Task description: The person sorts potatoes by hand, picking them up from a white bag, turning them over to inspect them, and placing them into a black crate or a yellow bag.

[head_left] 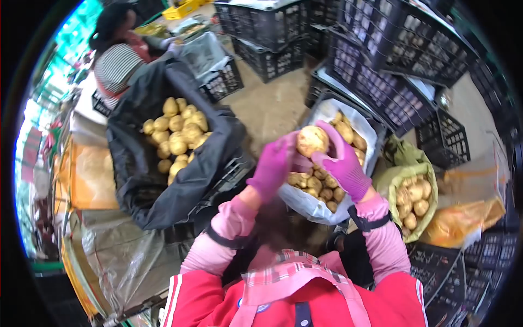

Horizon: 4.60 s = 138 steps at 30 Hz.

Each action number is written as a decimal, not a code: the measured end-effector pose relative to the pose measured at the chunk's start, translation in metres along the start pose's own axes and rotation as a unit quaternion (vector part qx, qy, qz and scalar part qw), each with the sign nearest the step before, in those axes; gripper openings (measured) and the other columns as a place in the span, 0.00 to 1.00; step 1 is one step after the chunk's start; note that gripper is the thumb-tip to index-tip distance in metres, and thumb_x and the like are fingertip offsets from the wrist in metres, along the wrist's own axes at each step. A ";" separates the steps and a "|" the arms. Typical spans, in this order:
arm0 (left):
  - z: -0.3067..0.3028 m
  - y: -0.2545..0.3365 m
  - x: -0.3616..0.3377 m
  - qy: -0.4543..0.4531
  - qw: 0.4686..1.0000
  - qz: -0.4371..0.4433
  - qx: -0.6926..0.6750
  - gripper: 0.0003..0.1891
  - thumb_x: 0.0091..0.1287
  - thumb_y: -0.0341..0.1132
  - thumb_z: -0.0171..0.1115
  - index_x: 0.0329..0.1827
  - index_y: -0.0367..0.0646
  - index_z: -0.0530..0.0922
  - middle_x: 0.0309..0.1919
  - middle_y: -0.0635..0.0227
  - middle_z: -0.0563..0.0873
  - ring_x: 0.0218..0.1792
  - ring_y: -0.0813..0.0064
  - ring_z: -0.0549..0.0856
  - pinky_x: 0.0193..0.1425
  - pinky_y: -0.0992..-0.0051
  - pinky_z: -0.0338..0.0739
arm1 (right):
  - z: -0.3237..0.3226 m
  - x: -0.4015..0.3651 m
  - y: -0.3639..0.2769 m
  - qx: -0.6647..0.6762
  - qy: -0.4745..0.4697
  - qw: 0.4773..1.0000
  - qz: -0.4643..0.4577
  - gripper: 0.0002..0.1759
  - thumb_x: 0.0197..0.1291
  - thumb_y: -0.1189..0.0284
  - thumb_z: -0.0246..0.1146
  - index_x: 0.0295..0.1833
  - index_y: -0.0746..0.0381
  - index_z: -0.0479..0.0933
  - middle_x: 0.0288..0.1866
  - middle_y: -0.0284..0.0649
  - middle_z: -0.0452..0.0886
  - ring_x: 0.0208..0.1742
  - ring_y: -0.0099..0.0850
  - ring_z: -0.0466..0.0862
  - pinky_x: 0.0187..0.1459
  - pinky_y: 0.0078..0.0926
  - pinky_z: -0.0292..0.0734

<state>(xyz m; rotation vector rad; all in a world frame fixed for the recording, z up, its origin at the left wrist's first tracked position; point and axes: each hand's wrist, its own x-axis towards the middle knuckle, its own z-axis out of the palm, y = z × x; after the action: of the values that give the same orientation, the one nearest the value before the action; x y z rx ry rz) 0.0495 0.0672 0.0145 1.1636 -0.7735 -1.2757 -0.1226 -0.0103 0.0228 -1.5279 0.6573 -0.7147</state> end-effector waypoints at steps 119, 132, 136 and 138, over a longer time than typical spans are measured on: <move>-0.014 0.045 -0.009 0.022 0.981 0.093 -0.168 0.22 0.81 0.40 0.49 0.73 0.43 0.64 0.65 0.56 0.79 0.60 0.62 0.82 0.67 0.63 0.77 | -0.044 -0.006 0.162 -0.463 -0.177 0.841 0.219 0.28 0.58 0.54 0.64 0.61 0.56 0.81 0.59 0.49 0.84 0.60 0.46 0.83 0.63 0.37 0.76; -0.014 -0.019 0.033 -0.024 0.998 0.025 -0.050 0.23 0.76 0.40 0.58 0.69 0.39 0.70 0.56 0.62 0.84 0.50 0.73 0.85 0.54 0.73 0.81 | -0.044 0.002 0.293 -0.474 -0.195 0.806 0.298 0.42 0.54 0.51 0.71 0.71 0.59 0.72 0.69 0.52 0.76 0.70 0.47 0.76 0.69 0.38 0.71; -0.014 -0.021 0.031 0.006 0.994 0.089 0.059 0.21 0.75 0.38 0.59 0.65 0.35 0.74 0.54 0.62 0.85 0.52 0.74 0.83 0.57 0.74 0.79 | -0.034 0.004 0.314 -0.487 -0.249 0.777 0.311 0.47 0.49 0.47 0.72 0.72 0.61 0.71 0.69 0.53 0.76 0.69 0.47 0.77 0.66 0.40 0.73; -0.014 -0.019 0.028 0.025 0.991 0.113 0.071 0.21 0.72 0.39 0.63 0.61 0.32 0.78 0.54 0.57 0.85 0.56 0.69 0.83 0.62 0.71 0.76 | -0.027 0.010 0.311 -0.486 -0.263 0.768 0.323 0.51 0.47 0.46 0.74 0.73 0.62 0.69 0.71 0.52 0.74 0.70 0.46 0.77 0.66 0.40 0.73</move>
<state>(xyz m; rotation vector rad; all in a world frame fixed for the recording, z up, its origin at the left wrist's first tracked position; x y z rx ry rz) 0.0620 0.0452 -0.0119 1.1798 -0.9429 -1.0124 -0.1353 -0.0581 -0.2860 -2.0943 1.1076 0.7187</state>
